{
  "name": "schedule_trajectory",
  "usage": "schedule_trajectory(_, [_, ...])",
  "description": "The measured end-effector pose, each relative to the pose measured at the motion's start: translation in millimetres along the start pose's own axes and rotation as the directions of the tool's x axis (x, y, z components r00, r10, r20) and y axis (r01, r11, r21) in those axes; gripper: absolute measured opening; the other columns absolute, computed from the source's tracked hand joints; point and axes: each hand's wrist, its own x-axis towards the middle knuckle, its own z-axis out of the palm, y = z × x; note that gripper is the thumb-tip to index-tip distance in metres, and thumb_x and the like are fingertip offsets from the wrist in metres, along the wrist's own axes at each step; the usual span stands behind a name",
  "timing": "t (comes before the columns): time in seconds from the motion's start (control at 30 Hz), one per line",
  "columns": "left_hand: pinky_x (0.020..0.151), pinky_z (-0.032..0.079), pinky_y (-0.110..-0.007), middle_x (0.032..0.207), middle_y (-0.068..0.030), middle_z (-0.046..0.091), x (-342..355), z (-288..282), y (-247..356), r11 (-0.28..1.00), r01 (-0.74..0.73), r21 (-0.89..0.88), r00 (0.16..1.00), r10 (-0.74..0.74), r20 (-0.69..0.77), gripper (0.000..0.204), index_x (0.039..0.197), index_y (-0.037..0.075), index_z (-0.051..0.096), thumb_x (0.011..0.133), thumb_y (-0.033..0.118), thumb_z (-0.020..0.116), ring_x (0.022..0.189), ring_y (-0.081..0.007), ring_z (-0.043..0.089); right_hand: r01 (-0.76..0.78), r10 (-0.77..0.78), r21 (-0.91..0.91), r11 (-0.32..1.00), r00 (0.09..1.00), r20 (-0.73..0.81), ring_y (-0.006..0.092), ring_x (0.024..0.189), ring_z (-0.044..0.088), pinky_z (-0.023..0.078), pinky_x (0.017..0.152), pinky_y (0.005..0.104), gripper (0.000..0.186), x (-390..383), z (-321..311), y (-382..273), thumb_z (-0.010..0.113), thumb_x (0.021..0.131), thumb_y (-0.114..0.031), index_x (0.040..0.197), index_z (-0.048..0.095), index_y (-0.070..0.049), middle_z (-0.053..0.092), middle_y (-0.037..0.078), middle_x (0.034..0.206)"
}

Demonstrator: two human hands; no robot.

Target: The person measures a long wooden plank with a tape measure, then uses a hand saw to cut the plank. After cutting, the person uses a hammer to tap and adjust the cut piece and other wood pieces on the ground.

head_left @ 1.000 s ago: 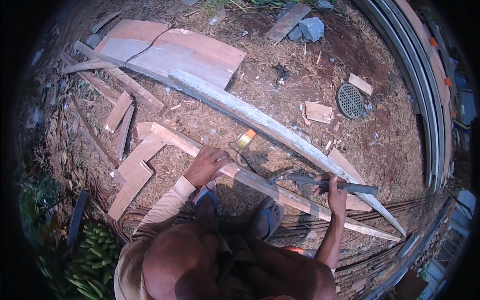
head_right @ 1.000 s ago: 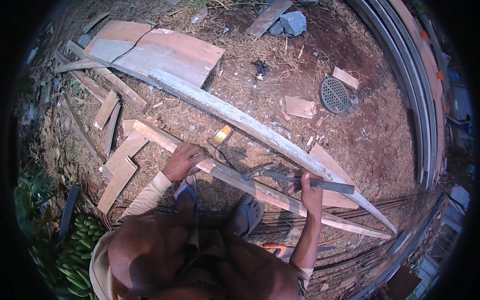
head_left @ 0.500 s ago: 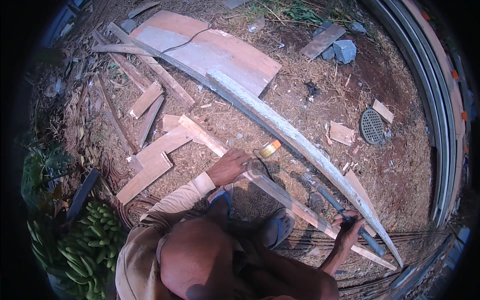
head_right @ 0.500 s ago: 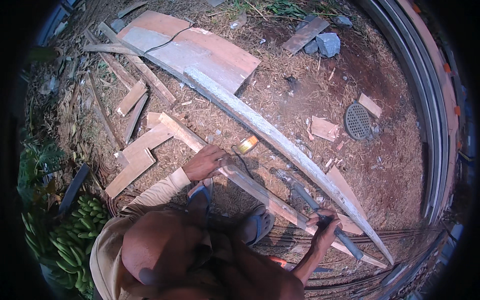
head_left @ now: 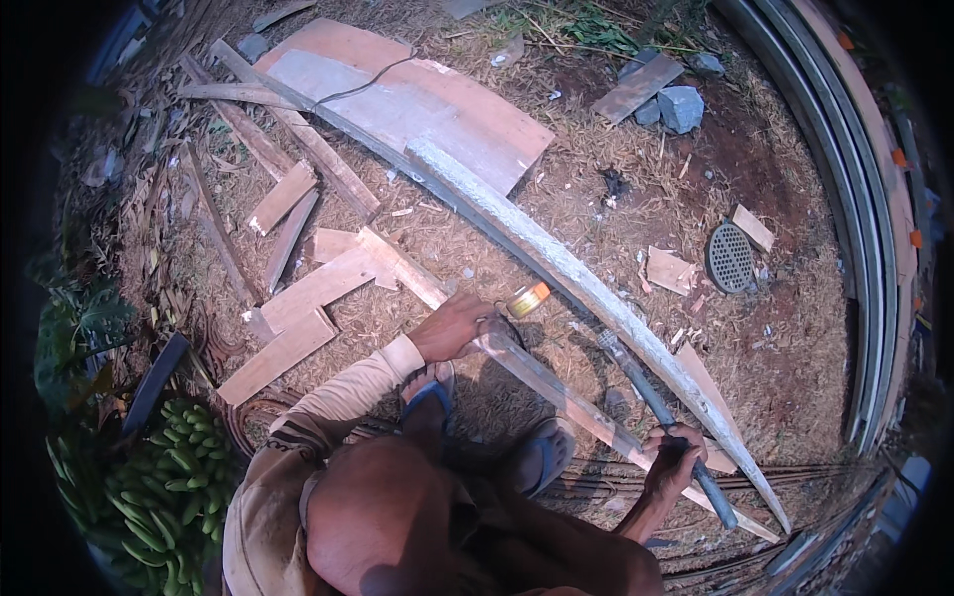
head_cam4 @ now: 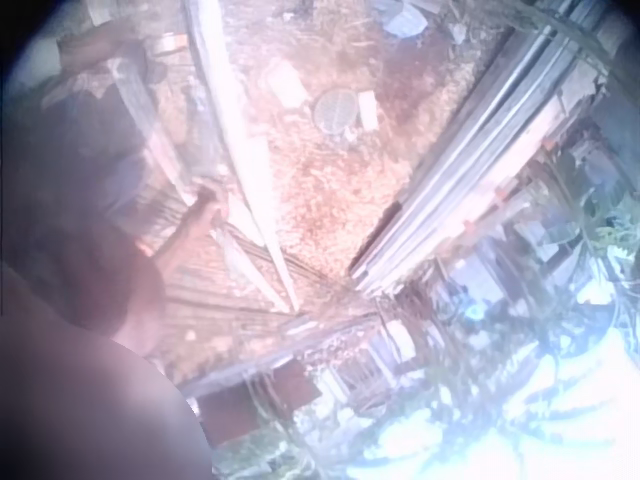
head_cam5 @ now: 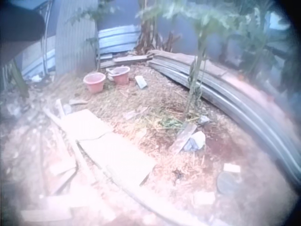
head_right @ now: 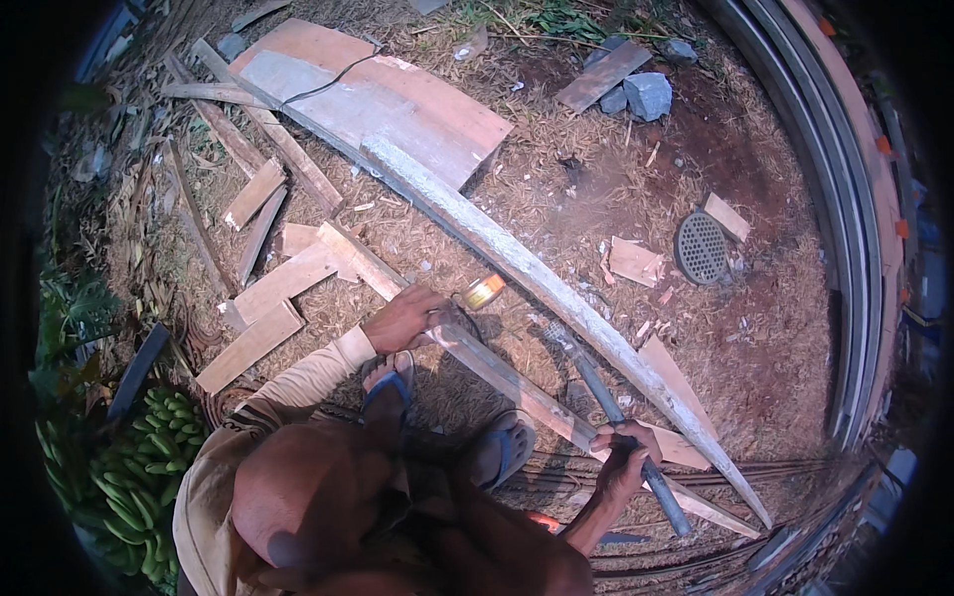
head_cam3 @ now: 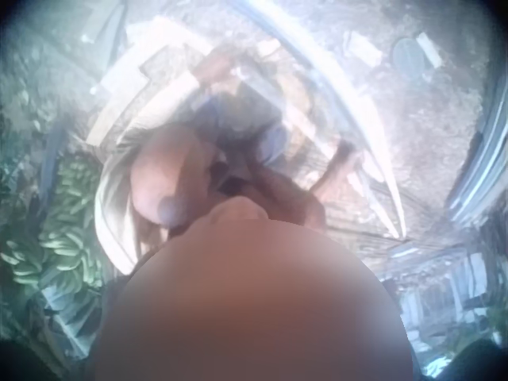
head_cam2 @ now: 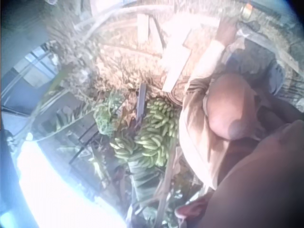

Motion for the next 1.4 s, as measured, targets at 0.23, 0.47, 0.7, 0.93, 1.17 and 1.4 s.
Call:
schedule_trajectory(0.23, [0.108,0.046,-0.044,0.131,-0.0095,0.064,3.2,-15.3,8.5,0.957,0.092,-0.276,0.982,-0.132,-0.132,0.064,0.136,0.010,0.063,0.080,0.028,0.088,0.122,-0.0301,0.061,-0.013,-0.024,0.165,0.986,0.975,0.219,0.0440,0.072,0.076,0.062,0.055,0.0386,0.048,-14.6,-4.2,-2.6,0.063,0.101,-0.042,0.112,0.062,0.004,0.071,0.033,0.091])
schedule_trajectory(0.47, [0.100,0.053,-0.039,0.133,-0.0120,0.064,55.5,-40.3,-41.6,-0.118,0.084,-0.989,0.552,-0.821,0.145,0.063,0.142,0.005,0.057,0.101,0.050,0.070,0.114,-0.0210,0.066,-0.089,0.043,0.207,0.974,0.975,0.217,0.0509,0.082,0.076,0.064,0.063,0.0519,0.056,-21.3,-33.6,-3.6,0.063,0.099,-0.048,0.106,0.066,0.007,0.072,0.038,0.100])
schedule_trajectory(0.7, [0.107,0.052,-0.044,0.136,-0.0131,0.059,89.1,-38.3,-49.3,-0.319,-0.098,-0.943,0.665,-0.725,0.176,0.064,0.146,0.009,0.047,0.103,0.052,0.065,0.125,-0.0259,0.061,-0.213,0.188,0.124,0.969,0.964,0.186,0.0395,0.092,0.077,0.066,0.075,0.0448,0.043,-16.9,-7.9,-11.7,0.081,0.080,-0.006,0.118,0.062,0.002,0.071,0.034,0.114])
schedule_trajectory(0.93, [0.116,0.044,-0.047,0.140,-0.0123,0.058,111.7,-28.9,-30.7,-0.412,-0.256,-0.875,0.717,-0.688,0.114,0.065,0.151,0.006,0.043,0.106,0.051,0.060,0.134,-0.0282,0.055,-0.316,0.286,-0.397,0.862,0.949,-0.135,0.0097,0.068,0.051,0.041,0.055,0.0248,0.078,-7.7,42.0,-4.5,0.052,0.077,0.013,0.150,0.045,-0.012,0.053,0.004,0.098])
schedule_trajectory(1.17, [0.129,0.023,-0.041,0.167,-0.0195,0.033,97.8,0.7,0.1,-0.318,-0.586,-0.745,0.516,-0.855,-0.041,0.087,0.166,-0.001,0.019,0.110,0.061,0.043,0.155,-0.0291,0.031,-0.247,0.275,-0.402,0.882,0.961,0.013,0.0068,0.068,0.045,0.037,0.061,0.0241,0.026,-24.6,63.6,11.4,0.069,0.102,-0.017,0.122,0.062,-0.003,0.051,-0.002,0.081])
schedule_trajectory(1.4, [0.127,0.027,-0.038,0.168,-0.0211,0.032,95.1,-1.3,16.6,-0.077,-0.545,-0.835,0.321,-0.939,-0.123,0.093,0.163,-0.007,0.022,0.109,0.066,0.039,0.154,-0.0299,0.034,-0.012,0.053,-0.323,0.946,0.992,0.117,0.0051,0.056,0.042,0.031,0.047,0.0237,0.048,-8.3,101.6,-35.5,0.067,0.105,-0.039,0.133,0.055,-0.002,0.054,0.001,0.076])
